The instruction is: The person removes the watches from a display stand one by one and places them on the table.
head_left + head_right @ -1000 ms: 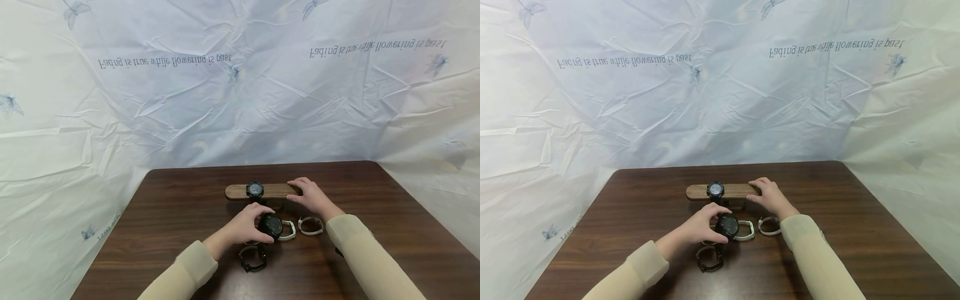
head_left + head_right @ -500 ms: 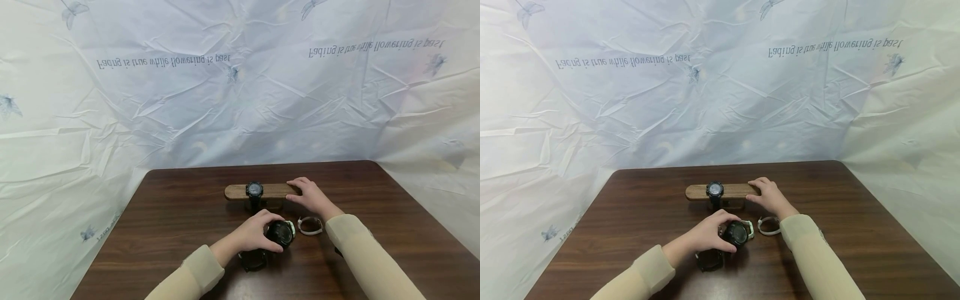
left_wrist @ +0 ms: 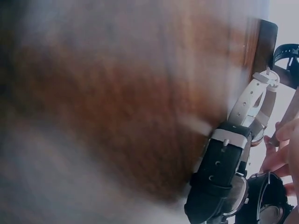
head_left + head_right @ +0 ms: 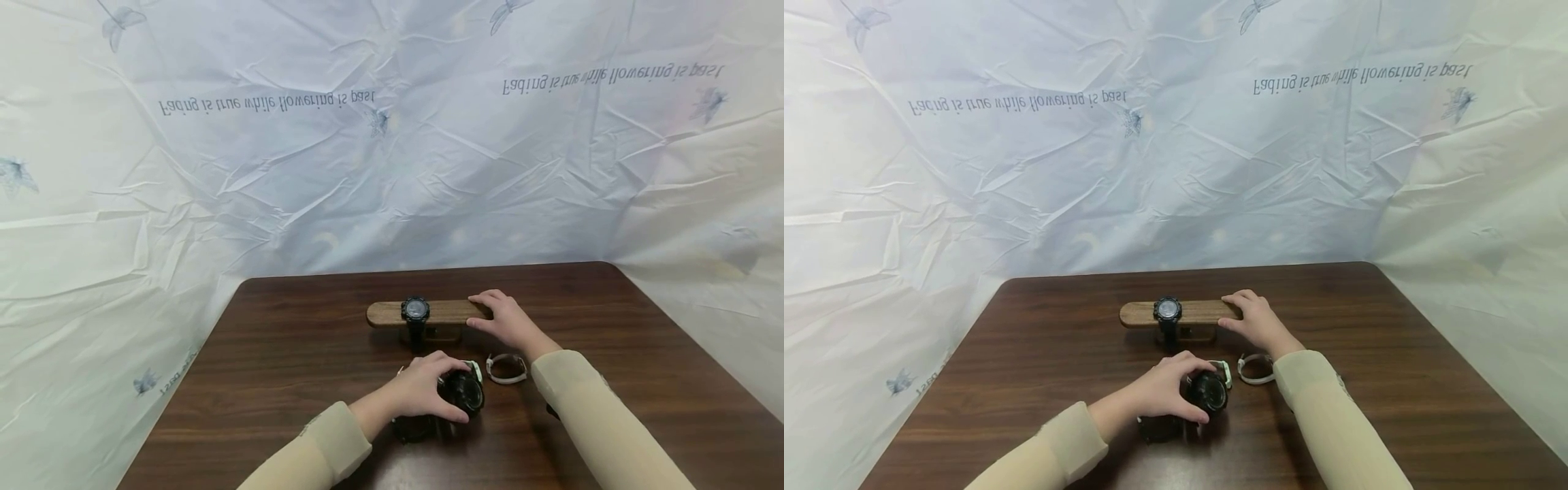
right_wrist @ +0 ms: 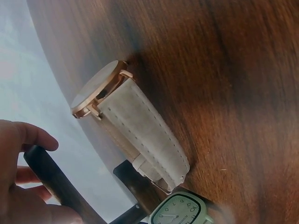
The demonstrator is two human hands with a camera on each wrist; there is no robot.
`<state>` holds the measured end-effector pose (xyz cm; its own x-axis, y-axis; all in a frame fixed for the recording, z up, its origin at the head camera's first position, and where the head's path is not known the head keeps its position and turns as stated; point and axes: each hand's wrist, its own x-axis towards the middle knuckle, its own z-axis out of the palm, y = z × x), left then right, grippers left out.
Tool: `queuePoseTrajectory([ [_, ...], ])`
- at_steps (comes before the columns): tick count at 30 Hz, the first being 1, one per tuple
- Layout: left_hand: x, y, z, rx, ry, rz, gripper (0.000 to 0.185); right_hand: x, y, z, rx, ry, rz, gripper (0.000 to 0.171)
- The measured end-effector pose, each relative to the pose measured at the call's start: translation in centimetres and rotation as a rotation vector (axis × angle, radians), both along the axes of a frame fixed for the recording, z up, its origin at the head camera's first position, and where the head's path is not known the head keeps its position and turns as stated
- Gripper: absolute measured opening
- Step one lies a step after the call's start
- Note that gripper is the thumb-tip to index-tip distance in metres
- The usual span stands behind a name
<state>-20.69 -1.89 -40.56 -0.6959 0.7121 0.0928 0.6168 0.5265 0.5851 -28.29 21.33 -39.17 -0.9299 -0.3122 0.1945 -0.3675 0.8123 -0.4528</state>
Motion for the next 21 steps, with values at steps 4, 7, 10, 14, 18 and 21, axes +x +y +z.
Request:
queuePoseTrajectory([
  [4, 0.0, 0.5, -0.3, -0.028, 0.062, -0.02, 0.068, 0.1, 0.1, -0.1, -0.003, -0.001, -0.005, 0.057],
  [7, 0.1, 0.7, -0.5, -0.049, 0.091, -0.032, 0.067, 0.1, 0.1, -0.1, -0.011, -0.005, -0.004, 0.056],
  [10, 0.3, 0.9, -0.8, -0.074, 0.131, -0.029, 0.066, 0.2, 0.1, -0.2, -0.015, -0.004, -0.005, 0.056],
  [14, 0.6, 1.1, -1.2, -0.106, 0.178, -0.017, 0.067, 0.3, 0.0, -0.3, -0.02, -0.006, -0.005, 0.057],
  [18, 0.7, 1.1, -1.4, -0.13, 0.179, -0.009, 0.069, 0.3, -0.1, -0.2, -0.022, -0.006, -0.005, 0.057],
  [21, 0.7, 1.2, -1.5, -0.151, 0.183, -0.017, 0.068, 0.3, -0.1, -0.2, -0.019, -0.003, -0.011, 0.057],
])
